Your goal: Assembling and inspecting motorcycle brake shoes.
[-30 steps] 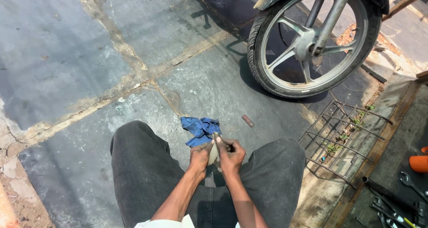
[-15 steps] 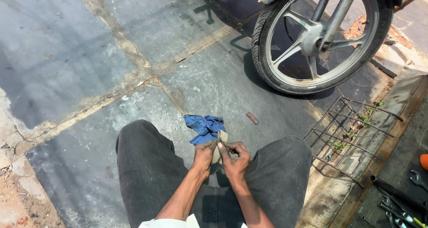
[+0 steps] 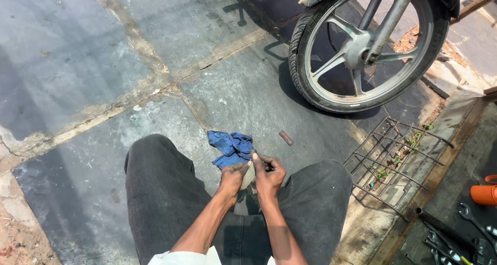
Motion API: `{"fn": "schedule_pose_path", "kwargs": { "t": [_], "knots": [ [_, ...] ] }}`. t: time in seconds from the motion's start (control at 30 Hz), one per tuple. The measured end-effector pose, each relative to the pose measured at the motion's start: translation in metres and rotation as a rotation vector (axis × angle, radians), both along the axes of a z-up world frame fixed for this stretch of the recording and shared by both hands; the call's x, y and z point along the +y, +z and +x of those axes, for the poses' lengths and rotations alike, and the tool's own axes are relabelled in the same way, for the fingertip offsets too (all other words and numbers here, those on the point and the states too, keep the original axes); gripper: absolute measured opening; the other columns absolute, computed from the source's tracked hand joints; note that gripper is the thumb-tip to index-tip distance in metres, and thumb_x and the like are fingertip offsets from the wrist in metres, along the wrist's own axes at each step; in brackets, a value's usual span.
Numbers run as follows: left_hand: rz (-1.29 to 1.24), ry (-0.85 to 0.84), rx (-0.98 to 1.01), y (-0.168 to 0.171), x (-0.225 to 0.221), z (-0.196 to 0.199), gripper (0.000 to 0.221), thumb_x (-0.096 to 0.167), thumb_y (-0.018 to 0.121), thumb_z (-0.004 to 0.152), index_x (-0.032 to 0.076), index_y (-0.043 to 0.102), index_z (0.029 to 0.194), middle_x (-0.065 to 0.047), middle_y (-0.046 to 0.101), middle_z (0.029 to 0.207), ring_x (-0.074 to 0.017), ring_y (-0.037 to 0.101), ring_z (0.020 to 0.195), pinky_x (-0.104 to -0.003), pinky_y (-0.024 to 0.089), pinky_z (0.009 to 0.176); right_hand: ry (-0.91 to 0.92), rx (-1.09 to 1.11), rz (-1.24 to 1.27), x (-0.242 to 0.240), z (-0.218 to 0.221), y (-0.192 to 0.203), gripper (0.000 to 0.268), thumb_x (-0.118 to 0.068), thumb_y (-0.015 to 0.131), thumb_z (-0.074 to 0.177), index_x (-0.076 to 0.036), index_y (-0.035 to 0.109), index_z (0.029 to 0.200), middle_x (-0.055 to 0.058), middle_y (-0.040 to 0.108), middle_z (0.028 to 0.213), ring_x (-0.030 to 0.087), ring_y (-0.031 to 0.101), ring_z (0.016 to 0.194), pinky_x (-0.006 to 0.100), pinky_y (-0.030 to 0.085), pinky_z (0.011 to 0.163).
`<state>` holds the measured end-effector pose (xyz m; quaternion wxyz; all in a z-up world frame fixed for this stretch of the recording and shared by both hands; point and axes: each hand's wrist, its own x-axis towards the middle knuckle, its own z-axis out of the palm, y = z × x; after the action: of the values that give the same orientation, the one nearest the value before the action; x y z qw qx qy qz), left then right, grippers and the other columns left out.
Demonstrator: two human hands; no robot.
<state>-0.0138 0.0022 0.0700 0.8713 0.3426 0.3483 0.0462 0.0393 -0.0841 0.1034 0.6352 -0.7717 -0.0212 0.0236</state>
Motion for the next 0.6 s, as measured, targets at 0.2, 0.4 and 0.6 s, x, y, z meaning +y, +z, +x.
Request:
{"fn": "schedule_pose_path", "kwargs": {
  "t": [0.2,0.4,0.6],
  "knots": [
    [-0.029,0.023,-0.013,-0.007,0.003,0.0,0.023,0.018,0.068,0.096,-0.003,0.077,0.097,-0.009,0.075,0.082,-0.0167,0.067,0.061,-0.031,0.053,0.054,-0.007,-0.081,-0.113,0.001,0.002,0.002,0.021,-0.017,0.086,0.081,0.001,0.078,0.088,-0.002,0.059,0.068,0.006,0.045,0.059,0.025,0.038,0.052],
    [0.007,0.017,-0.011,-0.009,0.002,-0.005,0.024,0.018,0.07,0.096,-0.004,0.078,0.1,-0.01,0.075,0.081,-0.0146,0.066,0.062,-0.029,0.052,0.055,0.1,-0.382,-0.061,-0.018,-0.013,-0.024,0.017,-0.015,0.085,0.083,0.001,0.079,0.086,-0.002,0.066,0.073,0.006,0.052,0.065,0.023,0.044,0.06],
    [0.041,-0.027,0.008,0.017,0.0,-0.006,0.024,0.018,0.07,0.095,-0.004,0.078,0.098,-0.011,0.073,0.076,-0.0162,0.062,0.055,-0.031,0.048,0.048,-0.018,0.108,0.014,-0.004,-0.001,0.014,0.02,-0.016,0.084,0.081,0.001,0.078,0.088,0.003,0.064,0.07,0.009,0.05,0.06,0.028,0.04,0.054]
  ]
}}
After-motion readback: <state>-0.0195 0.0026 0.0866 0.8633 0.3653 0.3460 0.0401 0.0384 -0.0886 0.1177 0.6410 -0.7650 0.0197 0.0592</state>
